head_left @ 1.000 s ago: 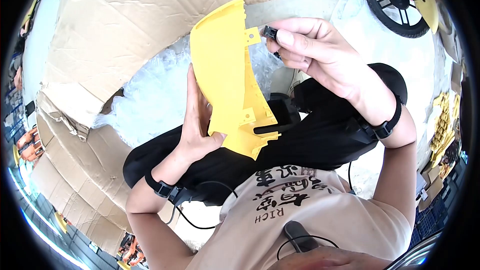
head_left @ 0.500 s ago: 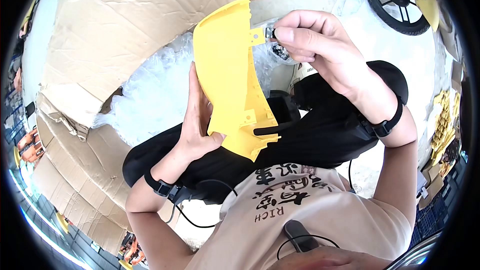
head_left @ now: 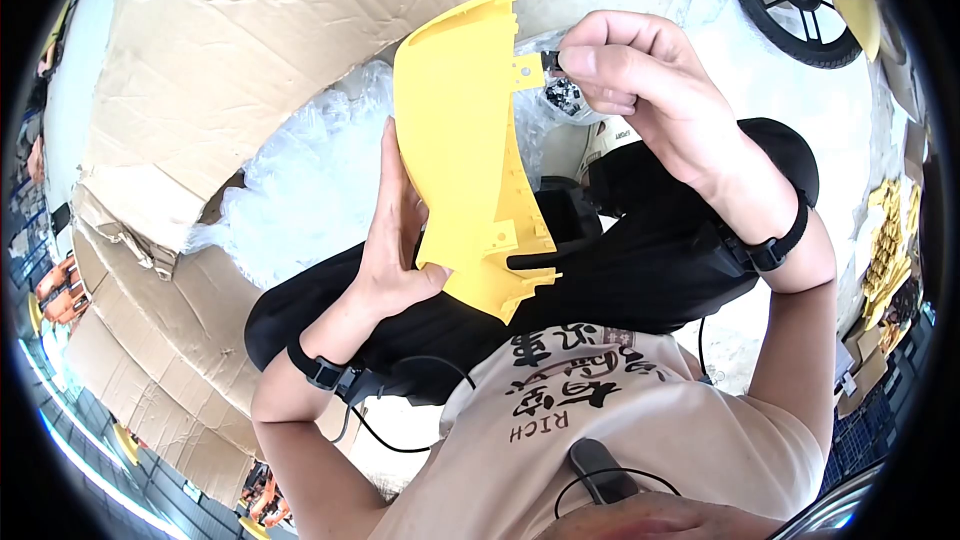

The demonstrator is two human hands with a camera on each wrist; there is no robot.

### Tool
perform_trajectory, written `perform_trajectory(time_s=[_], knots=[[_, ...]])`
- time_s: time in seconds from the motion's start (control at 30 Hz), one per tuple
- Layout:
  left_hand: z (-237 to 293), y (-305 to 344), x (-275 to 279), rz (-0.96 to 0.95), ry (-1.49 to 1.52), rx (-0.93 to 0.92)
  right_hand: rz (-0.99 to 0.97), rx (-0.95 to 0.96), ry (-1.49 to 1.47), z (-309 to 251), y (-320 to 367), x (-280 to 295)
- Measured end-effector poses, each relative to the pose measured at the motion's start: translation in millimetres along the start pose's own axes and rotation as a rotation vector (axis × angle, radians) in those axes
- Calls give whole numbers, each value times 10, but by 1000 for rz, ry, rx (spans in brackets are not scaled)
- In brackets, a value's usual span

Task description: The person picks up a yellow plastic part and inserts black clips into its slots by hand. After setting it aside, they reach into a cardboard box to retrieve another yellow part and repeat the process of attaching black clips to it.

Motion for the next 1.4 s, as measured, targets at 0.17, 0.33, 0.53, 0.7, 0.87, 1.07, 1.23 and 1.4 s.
perform_trajectory(time_s=[0.17,0.33,0.53,0.7,0.87,1.07,1.23,1.4], knots=[[3,-5,15,33,10,15,3,16,-3,-22,5,-15],[-7,-1,-9,3,-41,6,-2,-22,13,38,16,-7],[9,-13,17,-38,-31,18,40,-8,75,6,27,22],[-59,36,98,11,-218,72,42,-12,119,23,44,-14],[0,44,38,-57,-225,-17,59,13,144,52,48,-45],[-82,73,81,95,-366,45,51,9,169,66,63,-82],[-62,50,41,-1,-393,-42,48,0,151,93,62,-96],[15,40,-35,-1,-683,-136,71,38,204,95,71,-91]])
Point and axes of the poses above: each hand's wrist, its own y-axis away from the middle knuckle, its own x-axis out of the back of the hand, z = x × y, the point moved 8 cm from there along -y, towards the middle knuckle, and after that the axes turned 13 degrees about y, right-handed, at the moved point
